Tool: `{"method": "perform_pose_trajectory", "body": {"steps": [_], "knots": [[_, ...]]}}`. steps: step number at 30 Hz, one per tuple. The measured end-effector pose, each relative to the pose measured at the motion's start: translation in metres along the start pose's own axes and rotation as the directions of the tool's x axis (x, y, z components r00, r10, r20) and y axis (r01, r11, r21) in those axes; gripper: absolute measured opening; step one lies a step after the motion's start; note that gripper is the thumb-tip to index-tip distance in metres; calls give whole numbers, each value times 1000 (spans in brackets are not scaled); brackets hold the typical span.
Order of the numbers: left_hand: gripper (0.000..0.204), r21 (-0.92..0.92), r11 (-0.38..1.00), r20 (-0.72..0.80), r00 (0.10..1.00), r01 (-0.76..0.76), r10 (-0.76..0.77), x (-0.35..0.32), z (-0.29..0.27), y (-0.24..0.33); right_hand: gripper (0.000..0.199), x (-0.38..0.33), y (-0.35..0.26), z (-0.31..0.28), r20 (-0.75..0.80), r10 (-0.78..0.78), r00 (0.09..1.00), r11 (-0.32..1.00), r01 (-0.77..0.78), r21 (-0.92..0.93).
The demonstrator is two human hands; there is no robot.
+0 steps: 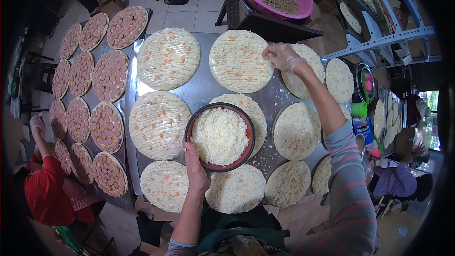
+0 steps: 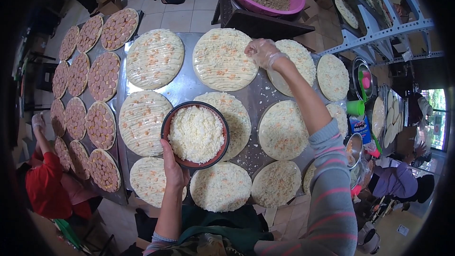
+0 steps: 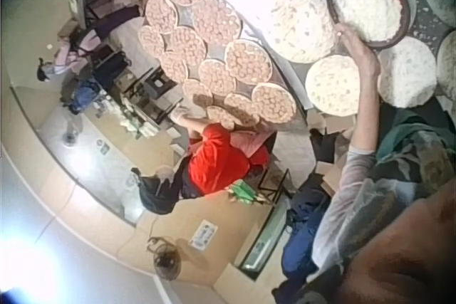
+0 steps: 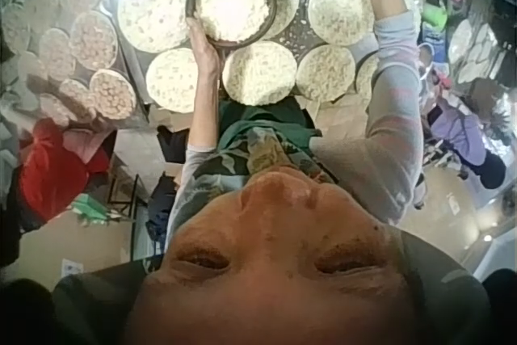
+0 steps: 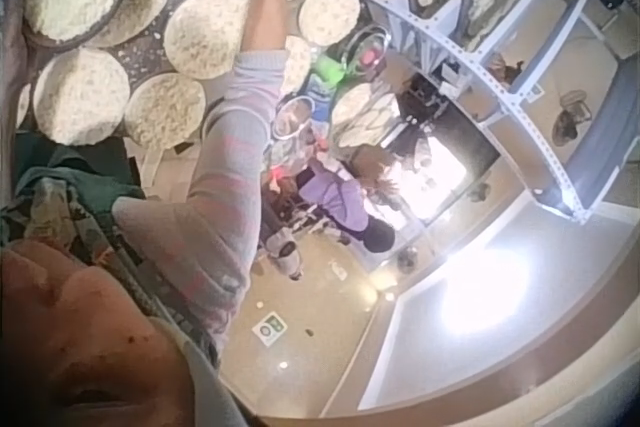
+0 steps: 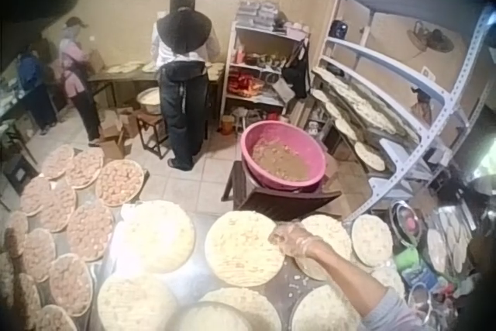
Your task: Spreading shredded cheese onto prepared dough rounds on a metal prep table.
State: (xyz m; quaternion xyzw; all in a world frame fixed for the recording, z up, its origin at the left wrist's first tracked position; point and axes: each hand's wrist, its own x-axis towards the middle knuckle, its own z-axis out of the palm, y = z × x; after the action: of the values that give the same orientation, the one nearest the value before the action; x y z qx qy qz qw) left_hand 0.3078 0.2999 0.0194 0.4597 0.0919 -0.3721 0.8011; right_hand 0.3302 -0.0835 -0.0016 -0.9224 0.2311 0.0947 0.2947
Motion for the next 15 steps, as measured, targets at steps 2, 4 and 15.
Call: {"method": "perform_pose_trajectory", "body": {"steps": [2, 4, 15], "knots": [[60, 9, 1000, -8, 1000, 0, 0, 0, 1, 0, 15, -4, -3, 6, -97, -89, 991, 994, 81, -78], [60, -1, 1000, -31, 1000, 2, -2, 1, 2, 1, 14, -3, -12, 6, -143, -97, 985, 986, 75, -150], [63, 37, 999, -38, 999, -6, 7, 12, 7, -8, 15, -48, -45, 10, -57, -38, 998, 999, 39, 24]]}}
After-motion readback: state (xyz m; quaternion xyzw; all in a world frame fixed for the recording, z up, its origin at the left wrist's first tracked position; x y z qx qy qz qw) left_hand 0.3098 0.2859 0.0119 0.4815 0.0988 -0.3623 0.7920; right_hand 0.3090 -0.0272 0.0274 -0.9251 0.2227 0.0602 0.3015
